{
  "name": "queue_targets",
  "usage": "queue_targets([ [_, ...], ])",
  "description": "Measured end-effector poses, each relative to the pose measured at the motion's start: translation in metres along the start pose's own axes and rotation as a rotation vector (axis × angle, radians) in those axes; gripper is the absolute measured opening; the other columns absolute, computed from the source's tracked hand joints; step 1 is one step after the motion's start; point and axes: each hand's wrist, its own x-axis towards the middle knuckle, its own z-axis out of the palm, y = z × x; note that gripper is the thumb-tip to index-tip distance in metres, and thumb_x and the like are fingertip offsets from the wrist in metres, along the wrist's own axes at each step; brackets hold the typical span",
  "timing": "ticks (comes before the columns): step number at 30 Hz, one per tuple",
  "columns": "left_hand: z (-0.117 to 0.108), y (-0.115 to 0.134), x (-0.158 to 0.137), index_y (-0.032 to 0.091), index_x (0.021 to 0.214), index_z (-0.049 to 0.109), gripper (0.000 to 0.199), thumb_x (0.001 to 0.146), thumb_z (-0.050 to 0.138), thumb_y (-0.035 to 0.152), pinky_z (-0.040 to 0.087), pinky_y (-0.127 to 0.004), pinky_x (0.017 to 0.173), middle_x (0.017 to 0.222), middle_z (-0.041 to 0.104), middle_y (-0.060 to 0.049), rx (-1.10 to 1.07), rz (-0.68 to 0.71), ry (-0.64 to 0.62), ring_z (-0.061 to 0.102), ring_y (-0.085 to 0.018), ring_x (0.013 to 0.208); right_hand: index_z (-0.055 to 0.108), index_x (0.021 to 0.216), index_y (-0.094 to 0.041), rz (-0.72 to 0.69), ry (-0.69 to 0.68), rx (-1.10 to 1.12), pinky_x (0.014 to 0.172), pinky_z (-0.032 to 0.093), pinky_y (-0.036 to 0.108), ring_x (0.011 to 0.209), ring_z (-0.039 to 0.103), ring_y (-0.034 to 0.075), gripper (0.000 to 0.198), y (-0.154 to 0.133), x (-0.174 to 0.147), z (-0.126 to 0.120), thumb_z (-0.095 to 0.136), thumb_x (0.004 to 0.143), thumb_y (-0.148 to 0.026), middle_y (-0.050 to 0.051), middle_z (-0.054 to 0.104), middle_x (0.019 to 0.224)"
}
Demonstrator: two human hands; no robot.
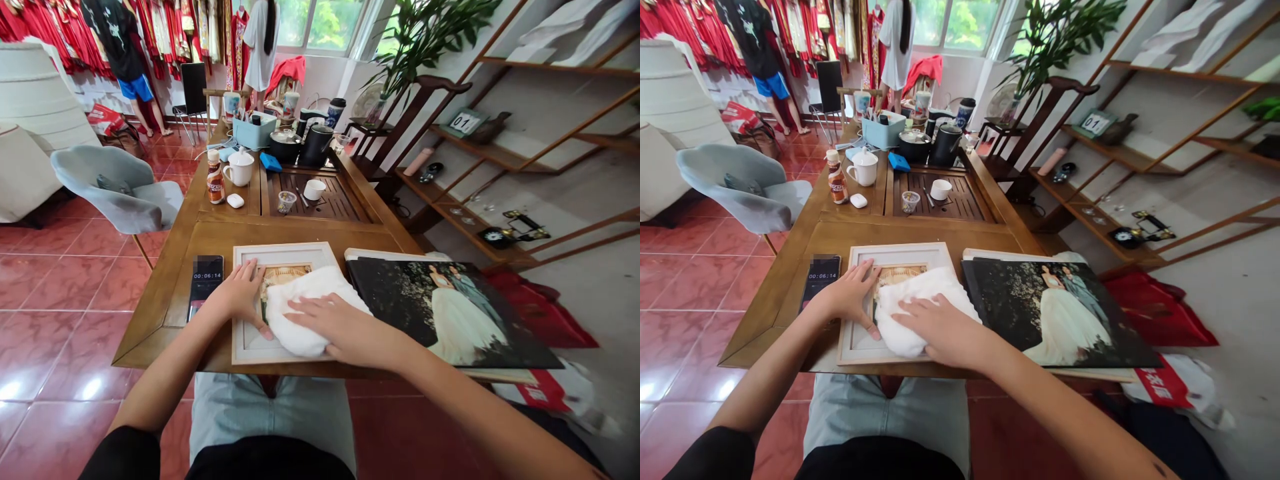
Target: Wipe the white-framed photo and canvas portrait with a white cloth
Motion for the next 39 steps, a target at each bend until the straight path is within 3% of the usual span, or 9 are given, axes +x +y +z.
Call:
queue_targets([
  [7,0.001,-0.001,0.001,0.006,0.165,0.0,0.161,0.047,0.075,0.087,0.003,-0.047,0.129,0.169,-0.011,-0.025,0.004,-0.002,-0.007,-0.007,-0.043,0.158,0.048,0.151,-0.02,-0.007,0.067,-0.001,0.111,0.039,0.06,0.146,0.043,0.036,0.086,-0.026,-0.033,0.014,0.055,0.067,-0.003,0.016,0.044,0.161],
  [15,-0.003,0.005,0.0,0.002,0.164,0.003,0.148,0.058,0.074,0.077,0.004,-0.044,0.129,0.169,-0.009,-0.027,0.047,-0.023,-0.012,-0.003,-0.04,0.159,0.044,0.154,-0.021,-0.024,0.171,0.04,0.112,0.028,0.068,0.146,0.04,0.04,0.083,-0.041,-0.02,0.043,0.062,0.073,-0.017,0.018,0.044,0.16],
  [24,-0.006,0.006,-0.003,0.003,0.164,0.002,0.159,0.05,0.076,0.085,0.003,-0.045,0.13,0.168,-0.01,-0.027,0.016,-0.025,-0.028,-0.007,-0.04,0.159,0.06,0.14,-0.018,0.178,0.351,0.007,0.11,0.029,0.058,0.133,0.054,0.037,0.062,-0.037,-0.04,0.058,0.063,0.079,-0.026,0.017,0.063,0.143],
  [33,-0.01,0.01,-0.003,0.002,0.164,0.002,0.152,0.056,0.077,0.078,0.005,-0.044,0.129,0.168,-0.011,-0.028,0.082,-0.044,-0.048,-0.005,-0.038,0.159,0.057,0.142,-0.02,0.074,0.498,-0.019,0.113,0.022,0.056,0.135,0.052,0.034,0.063,-0.055,-0.018,0.069,0.062,0.079,-0.028,0.013,0.06,0.148],
  [39,-0.01,0.009,-0.004,0.003,0.164,0.001,0.156,0.053,0.076,0.082,0.003,-0.045,0.129,0.168,-0.013,-0.026,0.045,-0.043,-0.053,-0.008,-0.039,0.158,0.061,0.137,-0.019,0.16,0.519,-0.025,0.108,0.03,0.052,0.126,0.059,0.032,0.062,-0.05,-0.028,0.065,0.063,0.076,-0.026,0.013,0.068,0.137],
])
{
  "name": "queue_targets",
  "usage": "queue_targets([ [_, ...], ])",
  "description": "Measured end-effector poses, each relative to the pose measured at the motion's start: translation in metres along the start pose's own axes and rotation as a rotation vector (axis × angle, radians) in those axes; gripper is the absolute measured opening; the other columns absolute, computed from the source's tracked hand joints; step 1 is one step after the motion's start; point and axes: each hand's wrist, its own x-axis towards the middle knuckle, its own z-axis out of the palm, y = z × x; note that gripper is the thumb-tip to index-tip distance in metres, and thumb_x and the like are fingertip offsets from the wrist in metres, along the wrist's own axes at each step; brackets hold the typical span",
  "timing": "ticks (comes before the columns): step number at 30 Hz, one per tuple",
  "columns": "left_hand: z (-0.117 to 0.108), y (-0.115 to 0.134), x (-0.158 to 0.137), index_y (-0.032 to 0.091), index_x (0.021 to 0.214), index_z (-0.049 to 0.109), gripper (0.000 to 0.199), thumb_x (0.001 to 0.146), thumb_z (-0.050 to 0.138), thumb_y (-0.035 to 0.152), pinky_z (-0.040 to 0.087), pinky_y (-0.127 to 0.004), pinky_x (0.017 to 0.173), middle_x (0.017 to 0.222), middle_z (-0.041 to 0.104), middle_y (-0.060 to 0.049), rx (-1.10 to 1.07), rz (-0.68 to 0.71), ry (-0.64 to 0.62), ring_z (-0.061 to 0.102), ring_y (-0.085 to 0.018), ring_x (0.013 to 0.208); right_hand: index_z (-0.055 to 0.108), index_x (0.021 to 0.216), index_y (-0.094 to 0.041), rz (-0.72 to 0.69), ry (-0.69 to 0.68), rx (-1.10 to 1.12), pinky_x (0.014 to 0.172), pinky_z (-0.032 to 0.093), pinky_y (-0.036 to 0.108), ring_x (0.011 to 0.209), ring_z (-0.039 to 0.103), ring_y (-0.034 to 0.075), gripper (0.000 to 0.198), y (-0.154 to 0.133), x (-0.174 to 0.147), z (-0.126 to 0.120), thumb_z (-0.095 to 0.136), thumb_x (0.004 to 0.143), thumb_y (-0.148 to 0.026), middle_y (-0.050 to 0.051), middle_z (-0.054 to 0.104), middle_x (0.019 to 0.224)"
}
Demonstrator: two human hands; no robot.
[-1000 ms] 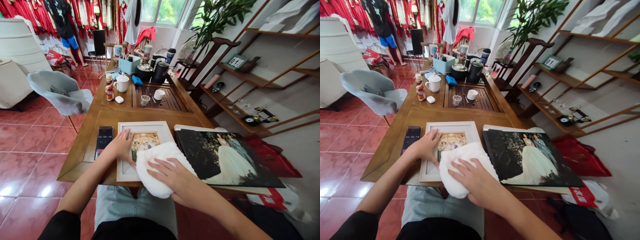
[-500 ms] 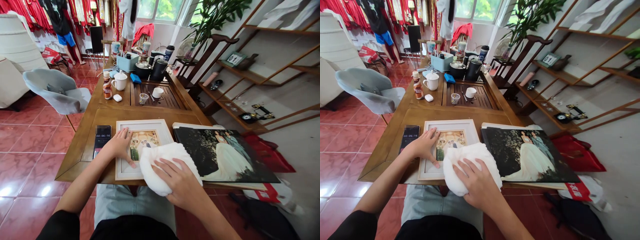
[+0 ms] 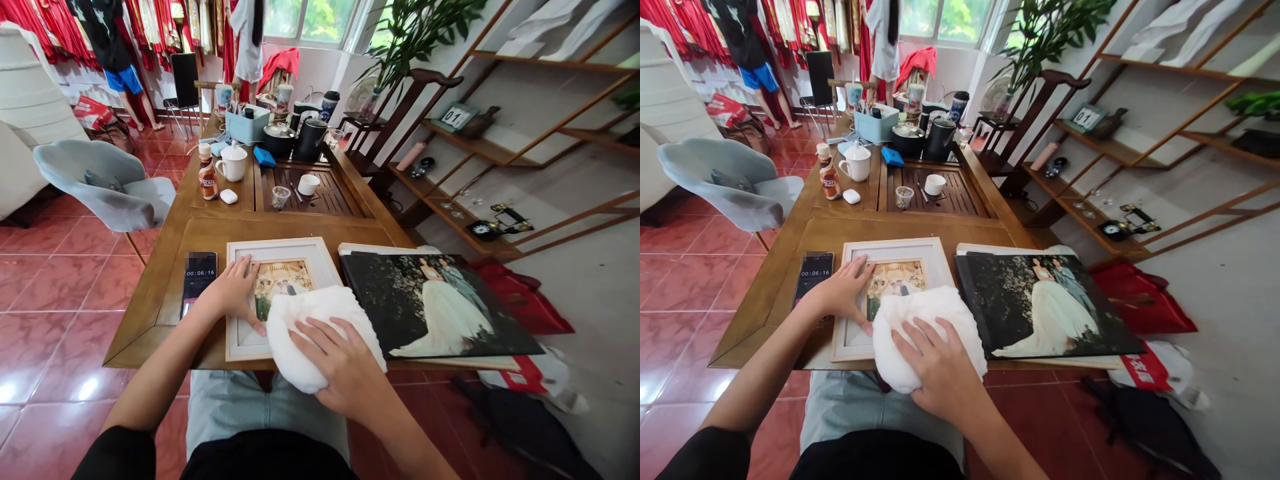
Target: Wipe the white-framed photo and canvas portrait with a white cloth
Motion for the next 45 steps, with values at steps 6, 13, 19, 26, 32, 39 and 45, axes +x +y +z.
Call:
queue_targets([
  [6,-0.001,0.0,-0.001,0.002,0.164,0.001,0.158,0.051,0.075,0.085,0.003,-0.045,0.129,0.167,-0.014,-0.026,-0.011,-0.002,-0.004,-0.01,-0.038,0.158,0.061,0.134,-0.013,-0.117,0.123,-0.15,0.101,0.042,0.046,0.113,0.065,0.03,0.065,0.004,0.006,-0.027,0.061,0.069,-0.016,0.015,0.073,0.124],
  [13,0.0,0.001,-0.001,0.004,0.164,0.0,0.161,0.049,0.078,0.084,0.004,-0.048,0.129,0.168,-0.012,-0.025,-0.045,0.0,0.012,-0.007,-0.042,0.158,0.057,0.137,-0.012,-0.199,0.154,-0.368,0.099,0.043,0.043,0.116,0.063,0.03,0.064,0.044,0.048,-0.076,0.062,0.073,-0.013,0.017,0.069,0.132],
  [19,0.003,-0.003,0.0,0.004,0.164,0.001,0.16,0.05,0.074,0.087,0.004,-0.048,0.129,0.168,-0.011,-0.026,-0.03,0.024,0.03,-0.007,-0.041,0.158,0.052,0.142,-0.013,-0.025,-0.195,-0.472,0.083,0.041,0.038,0.111,0.063,0.031,0.058,0.106,0.114,-0.059,0.061,0.084,-0.015,0.019,0.068,0.129],
  [26,0.004,-0.004,0.002,0.003,0.164,0.0,0.161,0.048,0.076,0.086,0.004,-0.047,0.129,0.169,-0.009,-0.026,-0.021,0.016,0.031,-0.007,-0.041,0.158,0.057,0.135,-0.014,0.015,-0.285,-0.459,0.073,0.035,0.035,0.103,0.066,0.029,0.044,0.134,0.137,-0.04,0.057,0.092,-0.022,0.016,0.072,0.119],
  [32,-0.001,0.0,-0.001,0.003,0.164,0.001,0.16,0.049,0.076,0.086,0.003,-0.047,0.129,0.168,-0.013,-0.026,-0.012,-0.009,0.005,-0.009,-0.04,0.158,0.064,0.122,-0.018,0.015,-0.352,-0.41,0.071,0.031,0.034,0.098,0.066,0.027,0.032,0.129,0.127,-0.046,0.055,0.092,-0.023,0.012,0.074,0.107],
  [39,0.0,-0.001,0.0,0.003,0.164,0.0,0.16,0.05,0.076,0.086,0.003,-0.047,0.129,0.167,-0.014,-0.027,-0.017,0.003,0.012,-0.008,-0.04,0.158,0.068,0.112,-0.017,-0.03,-0.408,-0.382,0.076,0.032,0.035,0.093,0.067,0.025,0.029,0.104,0.108,-0.056,0.058,0.085,-0.018,0.012,0.075,0.102],
  [45,0.003,-0.005,0.002,0.006,0.165,-0.003,0.16,0.05,0.075,0.086,0.005,-0.05,0.129,0.168,-0.012,-0.025,-0.013,0.013,0.027,-0.008,-0.043,0.158,0.068,0.108,-0.016,-0.068,-0.418,-0.385,0.077,0.033,0.035,0.09,0.067,0.025,0.027,0.091,0.104,-0.057,0.061,0.082,-0.018,0.013,0.075,0.096],
])
